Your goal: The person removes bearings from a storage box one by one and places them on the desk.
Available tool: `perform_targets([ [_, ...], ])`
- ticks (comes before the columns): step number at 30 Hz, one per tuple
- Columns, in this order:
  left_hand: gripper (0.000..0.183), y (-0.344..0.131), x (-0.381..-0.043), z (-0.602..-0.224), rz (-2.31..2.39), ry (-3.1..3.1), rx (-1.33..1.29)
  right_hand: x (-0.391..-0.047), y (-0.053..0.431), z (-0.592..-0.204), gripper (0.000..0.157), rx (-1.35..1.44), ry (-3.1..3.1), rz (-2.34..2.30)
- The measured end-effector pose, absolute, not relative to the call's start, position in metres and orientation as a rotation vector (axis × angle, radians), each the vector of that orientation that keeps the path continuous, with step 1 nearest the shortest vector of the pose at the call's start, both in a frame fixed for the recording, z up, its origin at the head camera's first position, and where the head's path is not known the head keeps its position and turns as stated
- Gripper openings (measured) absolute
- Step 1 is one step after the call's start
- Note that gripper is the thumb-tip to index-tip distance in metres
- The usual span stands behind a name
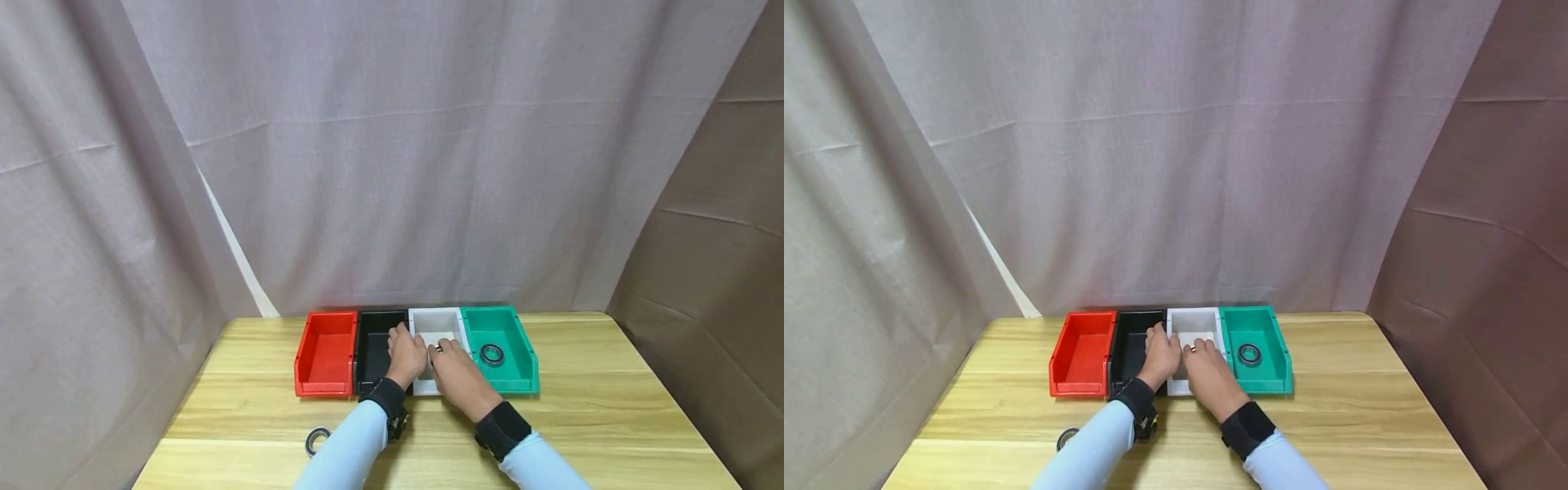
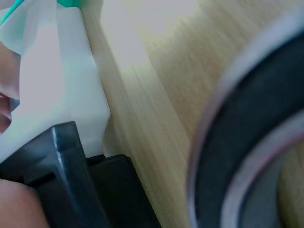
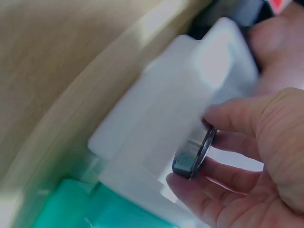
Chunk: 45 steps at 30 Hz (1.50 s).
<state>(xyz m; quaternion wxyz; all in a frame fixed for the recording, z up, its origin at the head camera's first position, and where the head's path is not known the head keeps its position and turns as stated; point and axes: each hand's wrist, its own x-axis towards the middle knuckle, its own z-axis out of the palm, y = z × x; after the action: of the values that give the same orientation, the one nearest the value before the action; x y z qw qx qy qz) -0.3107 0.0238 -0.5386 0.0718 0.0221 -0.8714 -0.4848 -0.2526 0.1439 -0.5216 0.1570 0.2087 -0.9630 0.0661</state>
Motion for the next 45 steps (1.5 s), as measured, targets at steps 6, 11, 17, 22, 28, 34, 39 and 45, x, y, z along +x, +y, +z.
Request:
perform_targets([
  [6, 0.053, 0.025, -0.309, -0.539, -1.498, -2.625, 0.059, -0.221, 0.153, -0.510, 0.033, 0.600, -2.694, 0.250],
  [11, 0.053, 0.024, -0.309, -0.538, -1.475, -2.630, 0.055, -0.199, 0.157, -0.505, 0.035, 0.580, -2.700, 0.274],
  [17, 0.053, 0.022, -0.310, -0.539, -1.463, -2.645, 0.079, -0.188, 0.158, -0.502, 0.038, 0.550, -2.729, 0.317],
  [22, 0.054, 0.022, -0.311, -0.540, -1.475, -2.664, 0.081, -0.183, 0.158, -0.502, 0.037, 0.561, -2.730, 0.327],
  [28, 0.053, 0.023, -0.310, -0.540, -1.476, -2.659, 0.075, -0.178, 0.158, -0.503, 0.033, 0.574, -2.758, 0.337],
  [34, 0.054, 0.023, -0.310, -0.539, -1.452, -2.633, 0.044, -0.171, 0.157, -0.506, 0.028, 0.605, -2.810, 0.373],
  [39, 0.055, 0.022, -0.311, -0.539, -1.460, -2.640, 0.044, -0.168, 0.155, -0.515, 0.025, 0.681, -2.860, 0.384],
  [45, 0.055, 0.023, -0.310, -0.538, -1.470, -2.661, 0.069, -0.165, 0.152, -0.525, 0.020, 0.768, -2.927, 0.396],
])
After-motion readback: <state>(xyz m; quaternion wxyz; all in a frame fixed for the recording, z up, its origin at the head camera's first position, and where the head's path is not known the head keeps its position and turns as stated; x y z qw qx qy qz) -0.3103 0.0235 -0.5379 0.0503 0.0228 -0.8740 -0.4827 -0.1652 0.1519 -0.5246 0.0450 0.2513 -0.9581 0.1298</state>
